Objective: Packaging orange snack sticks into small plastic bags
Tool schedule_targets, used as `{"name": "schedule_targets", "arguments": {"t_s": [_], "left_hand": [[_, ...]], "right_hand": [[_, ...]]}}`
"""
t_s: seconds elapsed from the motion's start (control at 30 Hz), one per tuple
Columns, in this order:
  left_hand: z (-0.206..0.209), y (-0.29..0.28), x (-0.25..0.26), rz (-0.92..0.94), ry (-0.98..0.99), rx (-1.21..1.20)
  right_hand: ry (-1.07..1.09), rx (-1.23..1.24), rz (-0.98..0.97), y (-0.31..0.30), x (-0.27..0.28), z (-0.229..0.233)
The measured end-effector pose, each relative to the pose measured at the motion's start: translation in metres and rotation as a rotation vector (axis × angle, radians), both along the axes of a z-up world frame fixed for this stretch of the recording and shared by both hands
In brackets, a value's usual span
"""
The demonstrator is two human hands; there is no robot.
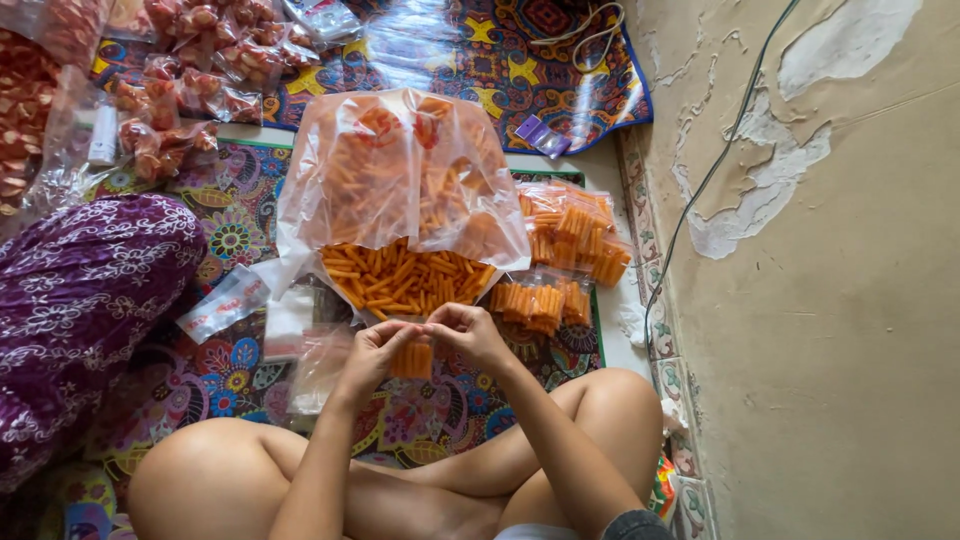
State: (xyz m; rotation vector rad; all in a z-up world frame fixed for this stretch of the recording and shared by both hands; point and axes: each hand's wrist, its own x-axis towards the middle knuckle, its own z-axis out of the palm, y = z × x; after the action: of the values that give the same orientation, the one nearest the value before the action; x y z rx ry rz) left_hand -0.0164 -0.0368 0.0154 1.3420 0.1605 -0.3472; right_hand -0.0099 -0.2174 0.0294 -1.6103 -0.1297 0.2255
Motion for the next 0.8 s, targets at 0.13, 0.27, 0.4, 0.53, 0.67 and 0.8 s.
{"name": "schedule_targets", "arguments": {"t_s": [0.13, 0.27, 0.4, 0.53, 0.67, 0.8], "left_hand": [[0.016, 0.000, -0.007, 0.000, -0.032, 0.021], [0.017, -0.002, -0.003, 0.026, -0.015, 0.014], [0.033, -0.003, -0.005, 0.005, 0.017, 0.018], [-0.007, 0.003, 0.006, 0.012, 0.077, -0.052], [-0.016, 0.019, 0.012, 0.104, 0.040, -0.011], [-0.038, 0.030, 0.020, 0.230, -0.026, -0.066]], "right_hand": [[0.010, 0.063, -0.027, 0.003, 0.000, -0.010], [0.025, 0.157, -0.089, 0.007, -0.003, -0.021], [0.035, 0.130, -0.123, 0.002, -0.015, -0.037], [0.041, 0.008, -0.288, -0.036, -0.015, -0.016], [0.028, -0.081, -0.568, -0.122, 0.007, -0.015], [0.028, -0.165, -0.692, -0.222, 0.052, -0.117]]}}
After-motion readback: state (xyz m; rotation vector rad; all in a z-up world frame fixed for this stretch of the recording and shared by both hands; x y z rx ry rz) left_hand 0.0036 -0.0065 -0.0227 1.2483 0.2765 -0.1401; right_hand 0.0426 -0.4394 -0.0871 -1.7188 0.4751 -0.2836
